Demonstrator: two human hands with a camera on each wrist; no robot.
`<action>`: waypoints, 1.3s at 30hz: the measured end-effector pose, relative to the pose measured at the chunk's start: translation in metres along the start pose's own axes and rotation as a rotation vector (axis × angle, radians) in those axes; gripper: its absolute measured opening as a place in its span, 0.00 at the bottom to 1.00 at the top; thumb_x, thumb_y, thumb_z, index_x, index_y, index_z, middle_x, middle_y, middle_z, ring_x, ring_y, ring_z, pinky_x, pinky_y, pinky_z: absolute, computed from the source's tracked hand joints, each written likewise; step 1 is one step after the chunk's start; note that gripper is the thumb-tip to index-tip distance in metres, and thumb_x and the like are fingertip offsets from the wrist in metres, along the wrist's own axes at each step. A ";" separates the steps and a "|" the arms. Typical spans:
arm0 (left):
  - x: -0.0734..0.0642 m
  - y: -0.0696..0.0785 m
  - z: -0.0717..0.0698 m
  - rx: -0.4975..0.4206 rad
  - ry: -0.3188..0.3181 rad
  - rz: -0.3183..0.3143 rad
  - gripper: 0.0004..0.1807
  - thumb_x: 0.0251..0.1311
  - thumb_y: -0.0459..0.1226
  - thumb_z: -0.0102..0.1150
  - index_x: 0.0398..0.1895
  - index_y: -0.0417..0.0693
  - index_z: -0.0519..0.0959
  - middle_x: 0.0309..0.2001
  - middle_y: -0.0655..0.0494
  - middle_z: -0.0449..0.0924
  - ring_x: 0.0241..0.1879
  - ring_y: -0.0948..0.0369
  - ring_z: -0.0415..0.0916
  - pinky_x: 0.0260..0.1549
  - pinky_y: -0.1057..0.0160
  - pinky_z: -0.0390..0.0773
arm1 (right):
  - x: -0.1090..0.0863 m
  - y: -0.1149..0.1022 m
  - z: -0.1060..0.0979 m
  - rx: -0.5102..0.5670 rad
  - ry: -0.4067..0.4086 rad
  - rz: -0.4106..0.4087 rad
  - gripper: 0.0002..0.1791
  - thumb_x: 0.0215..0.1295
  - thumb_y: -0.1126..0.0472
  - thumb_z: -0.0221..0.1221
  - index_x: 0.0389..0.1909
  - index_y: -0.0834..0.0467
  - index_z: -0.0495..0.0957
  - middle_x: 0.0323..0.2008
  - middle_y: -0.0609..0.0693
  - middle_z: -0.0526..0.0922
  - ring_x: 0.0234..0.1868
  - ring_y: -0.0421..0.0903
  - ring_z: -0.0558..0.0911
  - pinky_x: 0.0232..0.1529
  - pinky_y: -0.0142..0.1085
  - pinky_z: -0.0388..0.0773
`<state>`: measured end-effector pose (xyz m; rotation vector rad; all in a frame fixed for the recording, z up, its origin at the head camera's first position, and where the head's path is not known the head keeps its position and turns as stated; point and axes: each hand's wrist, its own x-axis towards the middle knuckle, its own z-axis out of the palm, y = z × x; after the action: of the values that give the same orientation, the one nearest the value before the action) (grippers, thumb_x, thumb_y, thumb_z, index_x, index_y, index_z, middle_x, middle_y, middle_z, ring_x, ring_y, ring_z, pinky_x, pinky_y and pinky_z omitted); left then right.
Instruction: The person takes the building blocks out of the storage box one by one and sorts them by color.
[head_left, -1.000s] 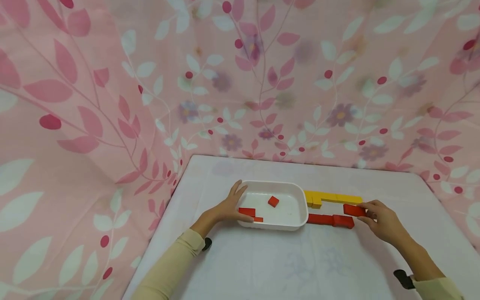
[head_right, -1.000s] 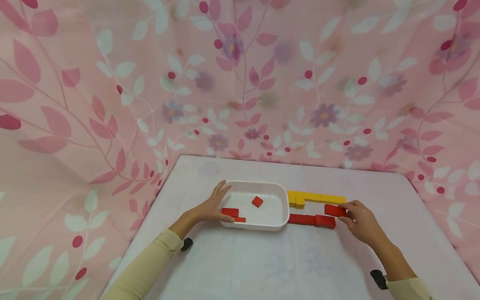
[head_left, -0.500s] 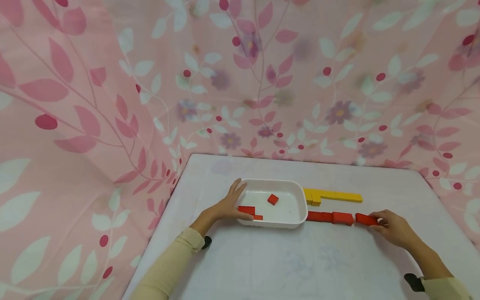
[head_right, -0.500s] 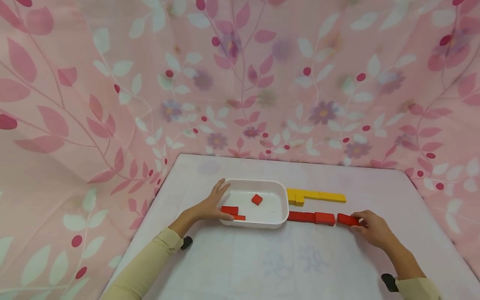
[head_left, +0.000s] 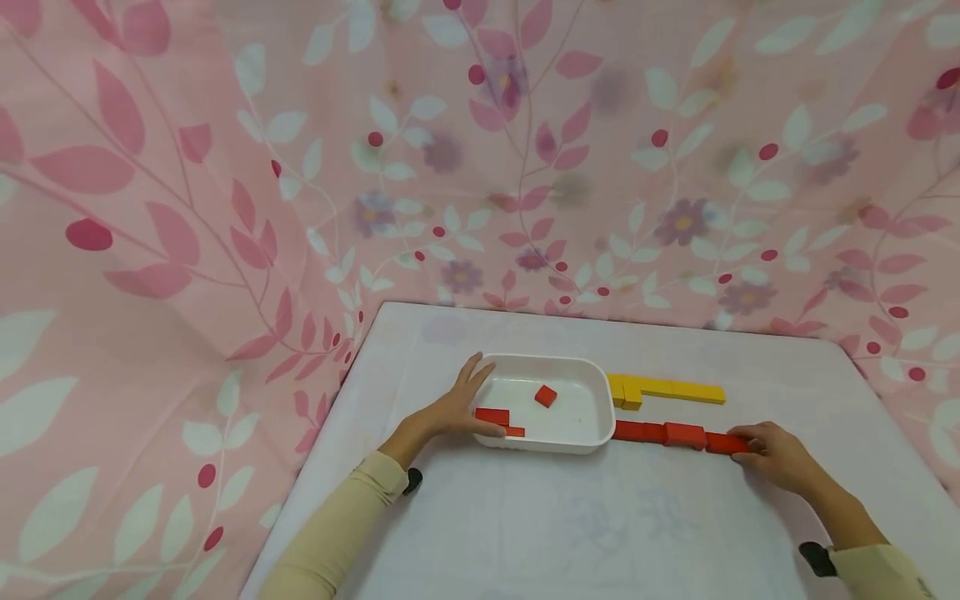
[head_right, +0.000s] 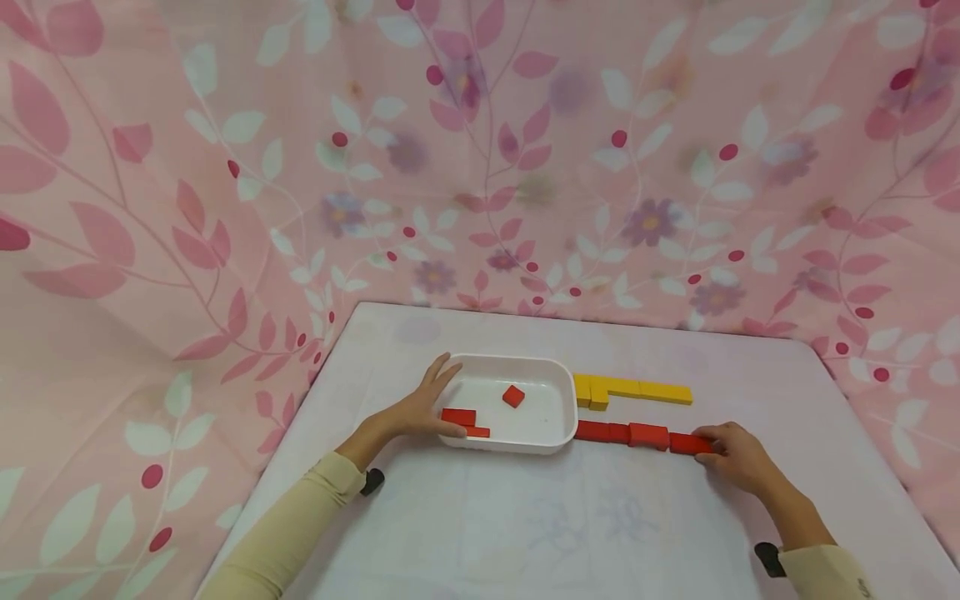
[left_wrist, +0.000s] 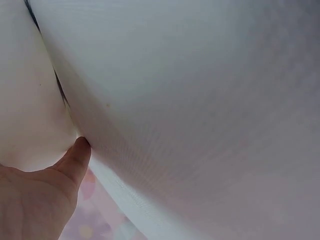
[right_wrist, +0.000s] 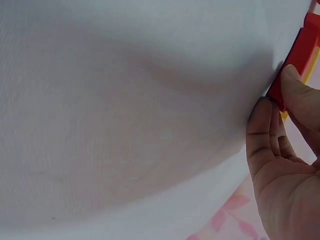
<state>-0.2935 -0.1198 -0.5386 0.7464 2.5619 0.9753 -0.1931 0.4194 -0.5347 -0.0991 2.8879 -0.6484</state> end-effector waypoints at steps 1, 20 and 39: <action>0.000 0.000 0.000 0.001 0.000 0.001 0.66 0.43 0.61 0.74 0.80 0.61 0.41 0.80 0.55 0.25 0.78 0.50 0.36 0.67 0.42 0.66 | 0.000 -0.001 0.000 -0.002 -0.001 -0.002 0.21 0.58 0.64 0.68 0.52 0.66 0.80 0.42 0.62 0.78 0.41 0.57 0.78 0.43 0.56 0.82; 0.001 -0.003 0.001 -0.005 0.010 0.016 0.66 0.43 0.61 0.74 0.80 0.61 0.42 0.80 0.52 0.26 0.78 0.49 0.37 0.67 0.41 0.66 | 0.008 -0.009 0.004 0.014 -0.018 0.044 0.24 0.56 0.68 0.68 0.55 0.67 0.77 0.43 0.65 0.78 0.40 0.56 0.78 0.43 0.54 0.83; 0.001 -0.002 0.001 -0.017 0.000 0.001 0.66 0.42 0.61 0.74 0.80 0.63 0.42 0.80 0.54 0.26 0.77 0.49 0.42 0.68 0.40 0.64 | -0.014 -0.013 -0.010 0.032 0.136 0.027 0.39 0.60 0.50 0.68 0.65 0.66 0.65 0.53 0.74 0.68 0.45 0.66 0.78 0.36 0.51 0.85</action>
<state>-0.2942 -0.1200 -0.5403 0.7433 2.5502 0.9955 -0.1812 0.4131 -0.5181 -0.0126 3.0013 -0.7227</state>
